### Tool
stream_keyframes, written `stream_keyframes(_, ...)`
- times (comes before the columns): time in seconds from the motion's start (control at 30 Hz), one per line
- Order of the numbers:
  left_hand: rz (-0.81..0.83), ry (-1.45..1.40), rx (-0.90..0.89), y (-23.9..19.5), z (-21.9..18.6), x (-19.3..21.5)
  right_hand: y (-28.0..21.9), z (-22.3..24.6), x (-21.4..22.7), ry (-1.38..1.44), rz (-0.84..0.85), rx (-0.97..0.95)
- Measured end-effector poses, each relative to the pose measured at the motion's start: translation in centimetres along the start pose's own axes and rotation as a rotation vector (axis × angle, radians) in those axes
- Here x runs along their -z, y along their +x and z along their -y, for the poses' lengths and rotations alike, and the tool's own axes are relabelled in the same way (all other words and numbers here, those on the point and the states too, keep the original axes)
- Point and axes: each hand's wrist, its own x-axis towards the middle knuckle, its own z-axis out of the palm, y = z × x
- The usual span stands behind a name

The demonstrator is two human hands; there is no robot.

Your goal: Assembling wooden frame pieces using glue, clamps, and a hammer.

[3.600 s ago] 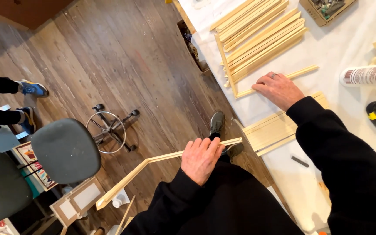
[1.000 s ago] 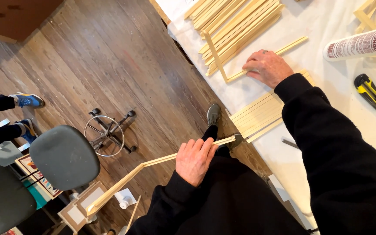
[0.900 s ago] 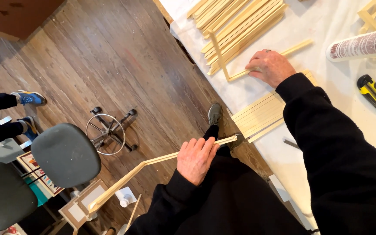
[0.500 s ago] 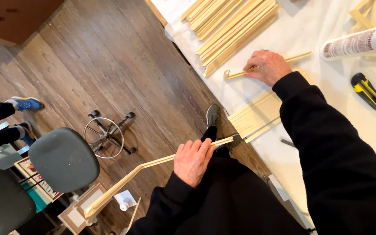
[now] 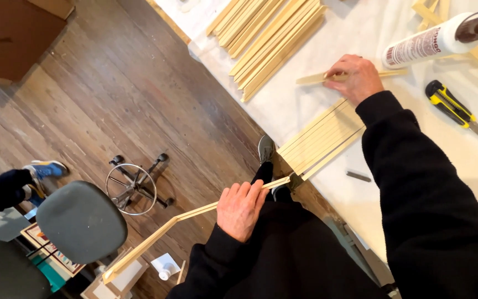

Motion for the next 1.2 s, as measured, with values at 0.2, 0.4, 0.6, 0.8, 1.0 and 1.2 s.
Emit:
stream_keyframes(0.2, 0.011, -0.006, -0.021, 0.3, -0.3, -0.2, -0.9, -0.7, 0.6, 0.029, -0.039, -0.034)
stream_keyframes(0.4, 0.026, -0.011, -0.028, 0.3, -0.7, -0.1, -1.1, -0.5, 0.6, 0.035, -0.039, -0.027)
stream_keyframes(0.6, 0.035, -0.006, -0.027, 0.3, -0.8, -0.1, -0.9, -0.5, 0.9, 0.038, -0.007, -0.04)
stream_keyframes(0.8, 0.037, -0.006, -0.023, 0.3, -1.1, -0.2, -0.9, -0.8, 0.9, 0.014, 0.013, -0.027)
stream_keyframes(1.0, 0.014, -0.006, -0.046, 0.5, -1.5, -0.2, -1.2, -1.0, 0.7, -0.04, 0.0, 0.003)
stream_keyframes(1.2, 0.006, 0.011, -0.043, 0.0, -1.7, -0.2, -1.0, -1.7, 0.0, -0.102, 0.001, 0.018)
